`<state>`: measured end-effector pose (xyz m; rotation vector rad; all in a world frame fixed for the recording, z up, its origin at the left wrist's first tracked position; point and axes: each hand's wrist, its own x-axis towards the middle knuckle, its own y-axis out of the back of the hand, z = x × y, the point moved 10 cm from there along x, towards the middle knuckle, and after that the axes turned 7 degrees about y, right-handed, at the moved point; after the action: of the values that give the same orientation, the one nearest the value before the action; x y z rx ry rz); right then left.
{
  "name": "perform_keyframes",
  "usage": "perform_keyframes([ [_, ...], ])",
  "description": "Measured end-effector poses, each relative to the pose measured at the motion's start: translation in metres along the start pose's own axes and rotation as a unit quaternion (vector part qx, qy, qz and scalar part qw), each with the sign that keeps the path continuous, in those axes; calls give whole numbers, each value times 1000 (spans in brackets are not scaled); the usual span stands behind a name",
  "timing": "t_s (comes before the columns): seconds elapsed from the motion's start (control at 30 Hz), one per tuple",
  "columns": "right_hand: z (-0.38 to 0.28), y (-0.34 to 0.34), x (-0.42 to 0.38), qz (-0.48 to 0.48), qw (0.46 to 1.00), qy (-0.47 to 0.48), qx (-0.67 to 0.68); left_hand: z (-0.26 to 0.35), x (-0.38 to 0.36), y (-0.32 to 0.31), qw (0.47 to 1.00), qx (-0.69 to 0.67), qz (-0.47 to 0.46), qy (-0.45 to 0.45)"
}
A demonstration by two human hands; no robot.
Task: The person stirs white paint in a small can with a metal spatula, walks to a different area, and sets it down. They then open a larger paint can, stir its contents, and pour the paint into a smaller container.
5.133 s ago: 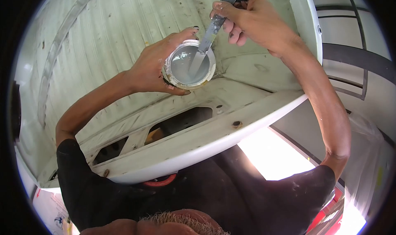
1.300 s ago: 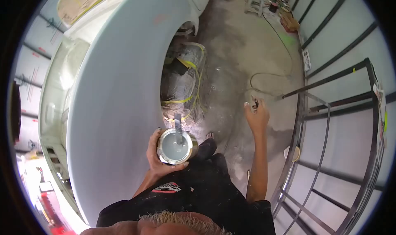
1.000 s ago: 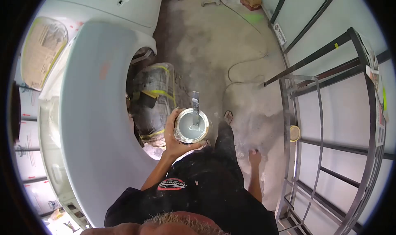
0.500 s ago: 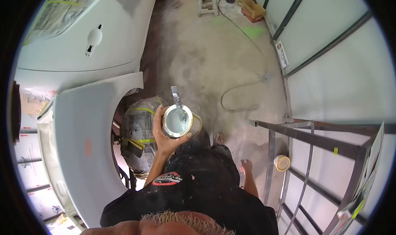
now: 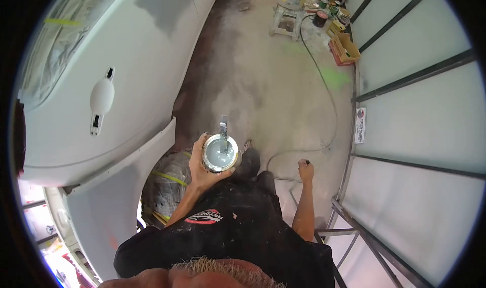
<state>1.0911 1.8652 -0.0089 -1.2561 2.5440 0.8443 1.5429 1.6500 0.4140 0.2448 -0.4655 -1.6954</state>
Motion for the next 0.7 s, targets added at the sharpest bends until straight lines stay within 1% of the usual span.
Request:
perform_keyframes([
  [0.03,-6,-14,2,-22,999,9,-34,6,27,-2,1000,5,1,-2],
  [0.13,-6,-35,0,-29,985,-159,-63,13,109,-9,1000,9,11,-22],
  [0.2,17,-54,-3,-44,976,-209,-52,11,164,-16,999,-3,23,-46],
  [0.27,-21,-66,-2,-69,983,-121,-123,3,214,-25,999,-10,18,-49],
  [0.33,50,-83,24,-98,960,-64,-253,-9,265,-31,999,-20,22,-44],
  [0.37,114,-100,35,-105,960,-97,-243,-16,288,-32,999,-28,26,-36],
  [0.4,132,-113,40,-111,957,-129,-233,-21,311,-32,998,-34,32,-29],
  [0.43,136,-126,43,-117,954,-161,-225,-22,332,-23,997,-13,65,-48],
  [0.47,121,-125,66,-140,949,-119,-258,-22,358,-30,996,-26,76,-48],
  [0.5,104,-127,94,-149,948,-101,-263,-24,379,-34,995,-34,86,-45],
  [0.57,-7,-126,138,-169,951,-68,-249,-29,423,-27,994,-42,94,-27],
  [0.63,-26,-131,236,-22,976,-54,-211,-30,474,-25,991,-52,116,-31],
  [0.67,-34,-149,288,-175,928,-50,-325,-46,494,-21,991,-55,124,-15],
  [0.7,-97,-146,321,-150,950,-145,-231,-43,514,-22,991,-18,133,25],
])
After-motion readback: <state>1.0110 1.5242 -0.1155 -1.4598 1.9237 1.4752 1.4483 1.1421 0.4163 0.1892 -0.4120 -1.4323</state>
